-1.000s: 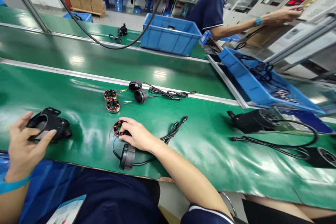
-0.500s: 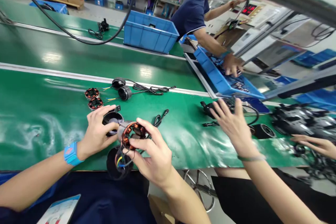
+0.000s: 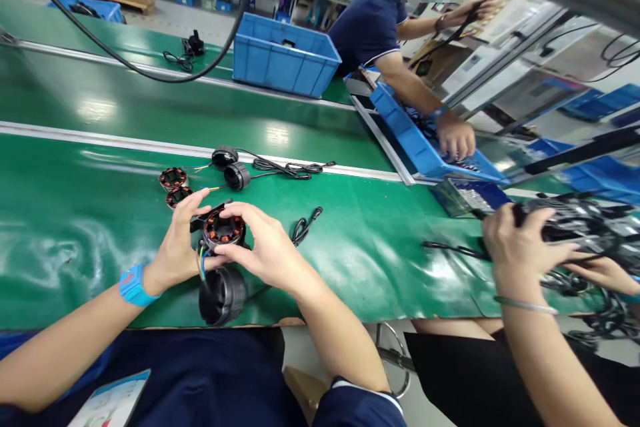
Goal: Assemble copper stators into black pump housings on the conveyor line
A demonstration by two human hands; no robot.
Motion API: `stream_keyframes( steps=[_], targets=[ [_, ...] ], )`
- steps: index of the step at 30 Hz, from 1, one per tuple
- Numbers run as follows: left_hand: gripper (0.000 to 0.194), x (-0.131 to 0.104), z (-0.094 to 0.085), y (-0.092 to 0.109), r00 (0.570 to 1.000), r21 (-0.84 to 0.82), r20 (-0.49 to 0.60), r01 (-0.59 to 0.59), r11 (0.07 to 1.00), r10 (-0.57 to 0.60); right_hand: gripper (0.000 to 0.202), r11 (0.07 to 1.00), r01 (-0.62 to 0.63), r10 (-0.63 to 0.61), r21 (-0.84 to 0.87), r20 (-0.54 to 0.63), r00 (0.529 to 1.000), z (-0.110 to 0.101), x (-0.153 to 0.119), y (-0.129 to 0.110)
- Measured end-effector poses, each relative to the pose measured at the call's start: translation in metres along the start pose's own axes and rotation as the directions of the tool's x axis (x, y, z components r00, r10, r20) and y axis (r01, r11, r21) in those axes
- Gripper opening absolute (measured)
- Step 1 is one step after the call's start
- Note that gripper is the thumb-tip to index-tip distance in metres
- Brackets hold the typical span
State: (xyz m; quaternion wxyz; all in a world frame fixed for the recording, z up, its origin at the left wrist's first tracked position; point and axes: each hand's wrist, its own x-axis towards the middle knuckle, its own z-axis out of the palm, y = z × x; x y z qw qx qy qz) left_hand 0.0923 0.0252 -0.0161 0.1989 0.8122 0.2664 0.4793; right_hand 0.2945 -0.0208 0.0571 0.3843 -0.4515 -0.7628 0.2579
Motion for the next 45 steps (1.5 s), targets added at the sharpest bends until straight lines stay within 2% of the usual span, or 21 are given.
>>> stream_keyframes(
  steps=[2, 5, 7, 10, 12, 14, 19, 23, 27, 28, 30, 33, 36, 40, 45],
  targets=[
    [0.110, -0.001, 0.001, -0.001, 1.000, -0.022, -0.012, 0.011, 1.000, -0.011, 0.053, 0.998, -0.018, 0.017, -0.066, -0.021, 1.000, 0.003, -0.001, -0.001],
    [0.104, -0.003, 0.002, -0.002, 1.000, -0.023, -0.028, 0.011, 1.000, -0.012, 0.070, 0.973, -0.047, 0.020, -0.225, -0.122, 0.992, 0.010, -0.006, -0.001],
    [0.104, -0.004, 0.002, -0.002, 0.999, -0.024, -0.031, 0.006, 1.000, -0.007, 0.075, 0.965, -0.023, -0.010, -0.263, -0.124, 0.992, 0.010, -0.008, 0.001],
    [0.110, -0.005, 0.003, -0.002, 0.999, -0.011, -0.030, -0.014, 1.000, 0.014, 0.064, 0.987, 0.073, -0.069, -0.143, 0.035, 0.997, -0.001, -0.004, 0.005],
    [0.113, -0.005, 0.003, -0.002, 0.999, 0.012, -0.027, -0.025, 1.000, 0.025, 0.058, 0.992, 0.116, -0.108, -0.044, 0.162, 0.981, -0.010, 0.001, 0.006],
    [0.112, -0.004, 0.003, -0.002, 0.999, 0.015, -0.024, -0.022, 1.000, 0.022, 0.060, 0.994, 0.107, -0.097, -0.038, 0.194, 0.976, -0.015, 0.005, 0.005],
    [0.114, 0.001, 0.005, -0.001, 1.000, -0.035, 0.010, -0.012, 0.999, 0.012, 0.066, 0.986, 0.019, -0.016, -0.163, 0.020, 1.000, -0.008, -0.001, 0.000],
    [0.115, 0.001, 0.007, -0.001, 1.000, 0.013, 0.001, -0.014, 1.000, 0.014, 0.060, 0.995, 0.007, -0.007, -0.104, -0.002, 1.000, 0.000, -0.010, 0.003],
    [0.114, -0.003, 0.007, 0.000, 0.999, 0.035, 0.031, 0.015, 0.999, -0.016, 0.059, 0.978, -0.049, 0.002, -0.205, -0.226, 0.974, 0.012, -0.014, 0.008],
    [0.113, -0.004, 0.007, 0.000, 0.999, 0.038, 0.032, 0.016, 0.999, -0.017, 0.059, 0.975, -0.047, -0.008, -0.218, -0.244, 0.970, 0.012, -0.015, 0.009],
    [0.112, -0.004, 0.007, 0.001, 1.000, 0.052, 0.019, -0.006, 0.999, 0.005, 0.057, 0.985, -0.007, -0.024, -0.174, -0.170, 0.985, 0.008, -0.014, 0.010],
    [0.114, -0.003, 0.008, 0.001, 1.000, 0.051, -0.027, -0.011, 0.999, 0.012, 0.056, 0.998, 0.049, -0.048, -0.033, 0.040, 0.998, -0.009, -0.009, 0.012],
    [0.119, 0.000, 0.007, 0.000, 0.997, -0.028, -0.010, 0.077, 0.997, -0.077, 0.056, 0.997, 0.071, -0.076, 0.037, 0.152, 0.986, -0.023, -0.001, 0.015],
    [0.127, 0.006, 0.001, -0.010, 0.967, -0.213, 0.148, 0.237, 0.948, -0.209, 0.058, 0.996, 0.092, -0.093, 0.016, 0.157, 0.983, -0.028, 0.005, 0.019],
    [0.127, 0.023, -0.008, -0.028, 0.940, -0.321, 0.289, 0.275, 0.906, -0.183, 0.057, 0.998, 0.061, -0.063, 0.022, 0.133, 0.989, -0.034, 0.008, 0.028]
  ],
)
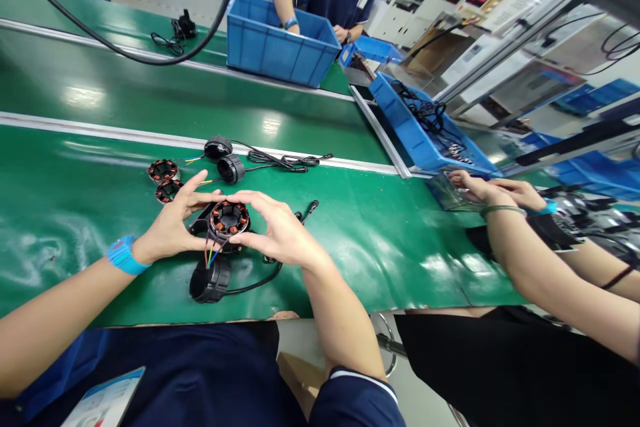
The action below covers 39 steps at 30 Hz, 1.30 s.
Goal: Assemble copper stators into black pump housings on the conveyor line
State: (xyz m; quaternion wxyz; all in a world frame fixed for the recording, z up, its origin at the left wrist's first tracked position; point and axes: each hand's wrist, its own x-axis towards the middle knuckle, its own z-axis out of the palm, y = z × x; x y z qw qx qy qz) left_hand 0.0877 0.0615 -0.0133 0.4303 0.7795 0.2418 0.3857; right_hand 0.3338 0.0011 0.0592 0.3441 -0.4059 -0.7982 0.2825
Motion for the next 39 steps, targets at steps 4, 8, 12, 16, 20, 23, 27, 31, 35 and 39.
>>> stream_keyframes(
  steps=[4, 8, 12, 16, 20, 23, 27, 31, 35, 39],
  targets=[
    [0.123, 0.012, -0.008, -0.003, 0.991, -0.063, 0.133, 0.027, 0.998, -0.018, 0.058, 1.000, -0.023, 0.023, 0.014, -0.027, 0.999, 0.003, -0.004, 0.001],
    [0.123, 0.012, -0.011, -0.004, 0.975, -0.068, 0.220, 0.044, 0.997, -0.028, 0.061, 0.999, -0.029, 0.031, 0.017, -0.130, 0.991, 0.012, -0.008, -0.001],
    [0.114, 0.009, -0.017, -0.007, 0.974, -0.097, 0.215, 0.086, 0.992, -0.064, 0.060, 0.993, 0.048, -0.053, 0.109, 0.048, 0.997, 0.002, -0.005, 0.006],
    [0.109, 0.010, -0.020, -0.007, 0.973, -0.098, 0.226, 0.070, 0.993, -0.046, 0.062, 0.984, 0.051, -0.078, 0.171, 0.153, 0.985, -0.010, 0.000, 0.013],
    [0.116, 0.007, -0.013, -0.002, 0.972, -0.048, 0.235, 0.018, 0.999, -0.006, 0.063, 0.993, 0.047, -0.059, 0.112, 0.107, 0.993, -0.002, -0.005, 0.002],
    [0.118, -0.003, 0.000, 0.006, 0.988, 0.052, 0.155, -0.004, 0.999, -0.004, 0.064, 1.000, 0.023, -0.022, 0.011, -0.059, 0.998, 0.018, -0.015, -0.009],
    [0.107, -0.018, 0.018, 0.019, 0.999, 0.191, -0.034, -0.001, 0.981, 0.007, 0.065, 0.992, 0.034, -0.066, -0.119, -0.278, 0.958, 0.041, -0.023, -0.017],
    [0.094, -0.021, 0.027, 0.025, 0.995, 0.288, -0.038, -0.081, 0.954, 0.096, 0.069, 0.981, -0.014, -0.043, -0.193, -0.285, 0.957, 0.049, -0.022, -0.021],
    [0.086, -0.016, 0.030, 0.025, 0.992, 0.291, -0.020, -0.114, 0.950, 0.126, 0.064, 0.965, -0.063, -0.034, -0.256, -0.358, 0.933, 0.053, -0.022, -0.021],
    [0.085, -0.011, 0.030, 0.028, 0.993, 0.275, -0.005, -0.109, 0.955, 0.114, 0.059, 0.961, -0.051, -0.061, -0.270, -0.390, 0.919, 0.051, -0.023, -0.018]
  ],
)
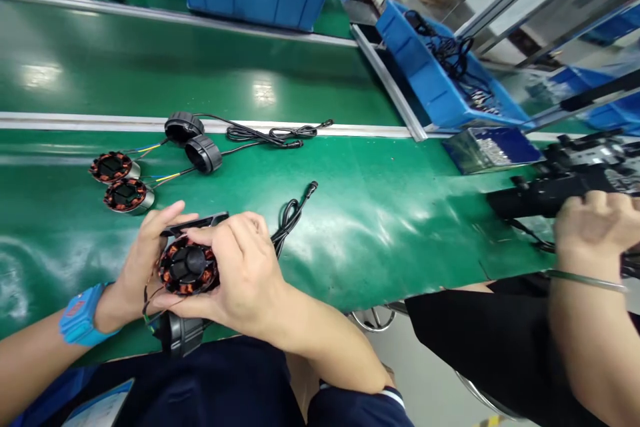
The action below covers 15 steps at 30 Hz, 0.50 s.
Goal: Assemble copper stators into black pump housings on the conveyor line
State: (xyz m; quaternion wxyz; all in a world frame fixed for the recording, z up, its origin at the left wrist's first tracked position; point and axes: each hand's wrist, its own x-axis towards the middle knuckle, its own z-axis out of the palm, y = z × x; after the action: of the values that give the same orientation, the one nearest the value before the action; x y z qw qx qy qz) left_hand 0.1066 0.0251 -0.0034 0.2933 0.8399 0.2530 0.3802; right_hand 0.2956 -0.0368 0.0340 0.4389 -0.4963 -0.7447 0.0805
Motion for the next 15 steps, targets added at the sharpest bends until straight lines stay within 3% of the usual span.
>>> stream_keyframes(
  steps=[5, 11, 15],
  targets=[
    [0.095, -0.001, 0.001, -0.002, 0.999, -0.003, -0.012, 0.037, 0.999, -0.037, 0.057, 0.993, -0.064, 0.054, 0.096, 0.105, 0.993, -0.007, 0.001, 0.005],
    [0.087, -0.007, 0.002, -0.003, 0.999, -0.017, -0.001, 0.050, 0.999, -0.050, 0.067, 0.997, -0.062, 0.061, -0.053, -0.020, 0.998, 0.005, -0.006, 0.007],
    [0.103, -0.009, 0.004, -0.006, 0.997, -0.003, -0.005, 0.072, 0.997, -0.072, 0.080, 0.998, 0.008, -0.005, -0.059, 0.047, 0.999, 0.005, -0.009, 0.014]
  ],
)
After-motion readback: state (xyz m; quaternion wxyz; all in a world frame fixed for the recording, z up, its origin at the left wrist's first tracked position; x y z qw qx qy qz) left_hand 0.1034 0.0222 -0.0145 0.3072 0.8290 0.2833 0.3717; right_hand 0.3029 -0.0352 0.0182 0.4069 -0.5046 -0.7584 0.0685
